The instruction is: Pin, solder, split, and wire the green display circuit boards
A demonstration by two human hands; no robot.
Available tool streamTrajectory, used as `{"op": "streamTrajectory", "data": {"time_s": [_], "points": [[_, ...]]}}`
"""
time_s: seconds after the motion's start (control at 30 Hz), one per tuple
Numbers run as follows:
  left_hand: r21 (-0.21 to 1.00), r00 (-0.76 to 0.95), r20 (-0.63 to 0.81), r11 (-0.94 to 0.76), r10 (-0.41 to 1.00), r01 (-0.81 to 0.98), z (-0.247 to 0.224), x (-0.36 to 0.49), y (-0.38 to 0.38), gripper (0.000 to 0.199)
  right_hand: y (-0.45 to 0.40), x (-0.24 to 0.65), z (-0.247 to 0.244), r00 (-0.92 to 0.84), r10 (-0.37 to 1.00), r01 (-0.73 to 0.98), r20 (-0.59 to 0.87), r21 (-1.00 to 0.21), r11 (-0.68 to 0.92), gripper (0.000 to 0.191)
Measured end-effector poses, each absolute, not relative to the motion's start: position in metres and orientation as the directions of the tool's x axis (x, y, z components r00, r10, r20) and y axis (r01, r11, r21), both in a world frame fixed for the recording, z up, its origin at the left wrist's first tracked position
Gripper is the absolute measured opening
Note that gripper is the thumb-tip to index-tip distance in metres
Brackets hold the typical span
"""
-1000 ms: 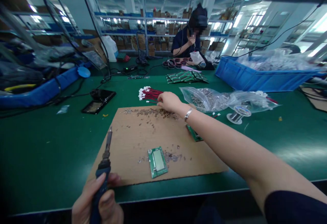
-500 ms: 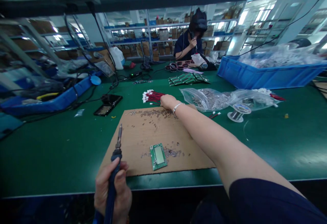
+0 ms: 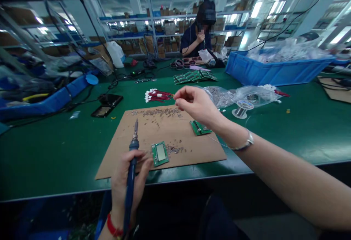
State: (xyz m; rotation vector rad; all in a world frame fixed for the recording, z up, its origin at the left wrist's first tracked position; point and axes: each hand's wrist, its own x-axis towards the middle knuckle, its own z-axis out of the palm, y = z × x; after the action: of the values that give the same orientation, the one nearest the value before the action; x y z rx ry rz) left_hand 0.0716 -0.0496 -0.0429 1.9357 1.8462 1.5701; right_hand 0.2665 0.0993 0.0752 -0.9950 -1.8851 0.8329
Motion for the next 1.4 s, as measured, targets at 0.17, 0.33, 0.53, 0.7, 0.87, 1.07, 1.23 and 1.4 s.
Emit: {"op": "streamTrajectory", "data": {"time_s": [0.17,0.33,0.53,0.7,0.87,1.07,1.23,1.4], "points": [[0.568,-0.058,0.559,-0.331,0.827,0.753,-0.035,0.091,-0.044,0.018,0.032,0.314,0.048,-0.262,0.958,0.088,0.114,-0.986,0.142,0.028],[0.557,0.011,0.55,-0.377,0.835,0.74,-0.04,0.085,-0.045,0.016,0.003,0.325,0.028,-0.105,0.885,0.36,0.454,-0.812,0.459,0.019],[0.482,0.079,0.63,-0.469,0.773,0.74,-0.047,0.077,-0.047,0.03,-0.005,0.301,0.015,-0.229,0.781,0.366,0.581,-0.692,0.622,0.022],[0.436,0.064,0.623,-0.413,0.78,0.8,-0.041,0.078,-0.044,0.024,0.003,0.276,0.003,-0.396,0.866,0.57,0.304,-0.659,0.492,0.012],[0.396,0.013,0.608,-0.318,0.794,0.862,-0.038,0.082,-0.043,0.028,0.01,0.26,-0.018,-0.438,0.872,0.675,0.218,-0.561,0.479,0.009],[0.445,0.031,0.513,-0.297,0.858,0.845,-0.042,0.081,-0.039,0.024,0.008,0.254,-0.02,-0.376,0.914,0.717,0.153,-0.577,0.391,0.012],[0.467,0.025,0.507,-0.299,0.862,0.832,-0.042,0.077,-0.038,0.026,0.006,0.254,-0.013,-0.392,0.911,0.718,0.127,-0.577,0.39,0.012],[0.476,0.039,0.53,-0.335,0.847,0.814,-0.04,0.079,-0.038,0.029,0.006,0.251,-0.015,-0.369,0.906,0.705,0.209,-0.571,0.419,0.012]]}}
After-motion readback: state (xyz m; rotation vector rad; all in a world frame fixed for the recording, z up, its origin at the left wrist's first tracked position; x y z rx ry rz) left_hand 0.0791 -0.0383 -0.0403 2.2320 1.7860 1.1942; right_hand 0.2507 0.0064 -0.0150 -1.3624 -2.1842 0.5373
